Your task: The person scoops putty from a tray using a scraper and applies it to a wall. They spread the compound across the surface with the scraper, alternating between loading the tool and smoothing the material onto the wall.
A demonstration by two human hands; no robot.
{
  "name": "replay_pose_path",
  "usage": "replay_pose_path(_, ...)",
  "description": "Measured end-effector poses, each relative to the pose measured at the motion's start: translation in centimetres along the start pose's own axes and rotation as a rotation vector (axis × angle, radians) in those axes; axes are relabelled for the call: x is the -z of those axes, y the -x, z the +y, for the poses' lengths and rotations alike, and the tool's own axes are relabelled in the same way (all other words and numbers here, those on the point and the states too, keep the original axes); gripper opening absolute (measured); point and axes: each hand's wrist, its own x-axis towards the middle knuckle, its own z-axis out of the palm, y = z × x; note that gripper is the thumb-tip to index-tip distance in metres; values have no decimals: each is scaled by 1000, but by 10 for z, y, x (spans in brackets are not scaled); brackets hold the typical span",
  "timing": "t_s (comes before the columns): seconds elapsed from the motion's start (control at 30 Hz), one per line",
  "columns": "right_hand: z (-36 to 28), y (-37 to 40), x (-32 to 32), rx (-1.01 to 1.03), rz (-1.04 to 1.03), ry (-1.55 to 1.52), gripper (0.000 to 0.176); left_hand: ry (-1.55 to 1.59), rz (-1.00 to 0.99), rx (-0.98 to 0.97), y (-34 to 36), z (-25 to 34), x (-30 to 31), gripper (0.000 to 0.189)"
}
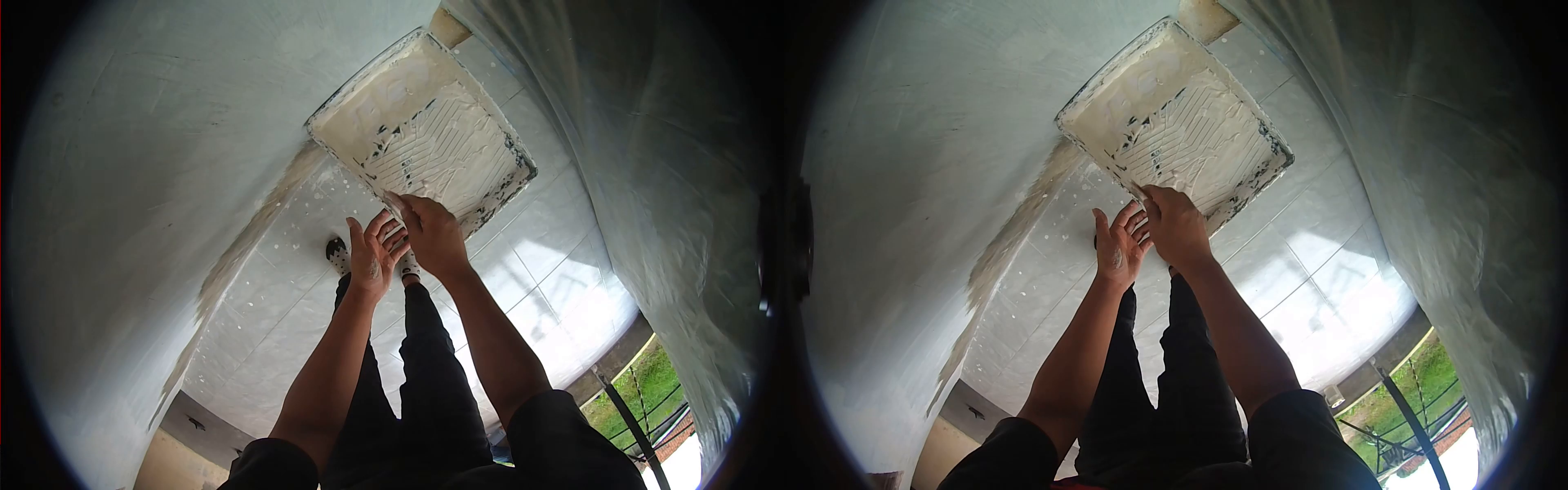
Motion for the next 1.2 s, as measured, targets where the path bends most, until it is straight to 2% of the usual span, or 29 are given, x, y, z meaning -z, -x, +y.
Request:
replay_pose_path(0.1,5,5,-4,-18,45,37,24,0,-15,10,-1,1,2,102)
replay_pose_path(0.2,7,-3,5,-36,148,-220,25,-12,-35,26,-1,4,3,101)
replay_pose_path(0.23,11,-8,9,-36,150,-222,25,-20,-39,31,0,6,2,100)
replay_pose_path(0.3,26,-20,17,-268,58,-148,27,-34,-41,29,0,10,1,99)
replay_pose_path(0.33,33,-25,18,-290,84,-276,25,-45,-43,28,0,11,2,98)
replay_pose_path(0.47,49,-29,23,-332,95,-465,26,-36,-31,22,-2,12,4,96)
replay_pose_path(0.6,48,-22,25,-336,127,-512,26,-38,-18,22,-1,13,1,94)
replay_pose_path(0.7,41,-16,18,-313,230,-511,26,-46,-12,20,-1,13,1,94)
replay_pose_path(0.77,35,-13,9,-213,309,-411,21,-49,-10,19,-2,11,3,95)
replay_pose_path(0.83,39,-12,-1,-188,297,-423,20,-50,-14,18,-2,10,4,96)
replay_pose_path(0.9,41,-12,-8,-338,253,-574,22,-54,-14,21,-2,9,4,97)
replay_pose_path(0.93,39,-12,-9,-337,253,-574,22,-58,-16,24,-1,9,4,98)
replay_pose_path(1.0,32,-10,-9,-479,270,-996,24,-58,-14,26,1,10,3,98)
replay_pose_path(1.03,28,-8,-6,-477,269,-996,24,-58,-14,28,1,11,2,98)
replay_pose_path(1.1,22,0,3,-546,182,-1244,30,-71,6,14,2,11,4,97)
replay_pose_path(1.2,28,11,12,-495,86,-1354,34,-124,87,-32,11,12,8,95)
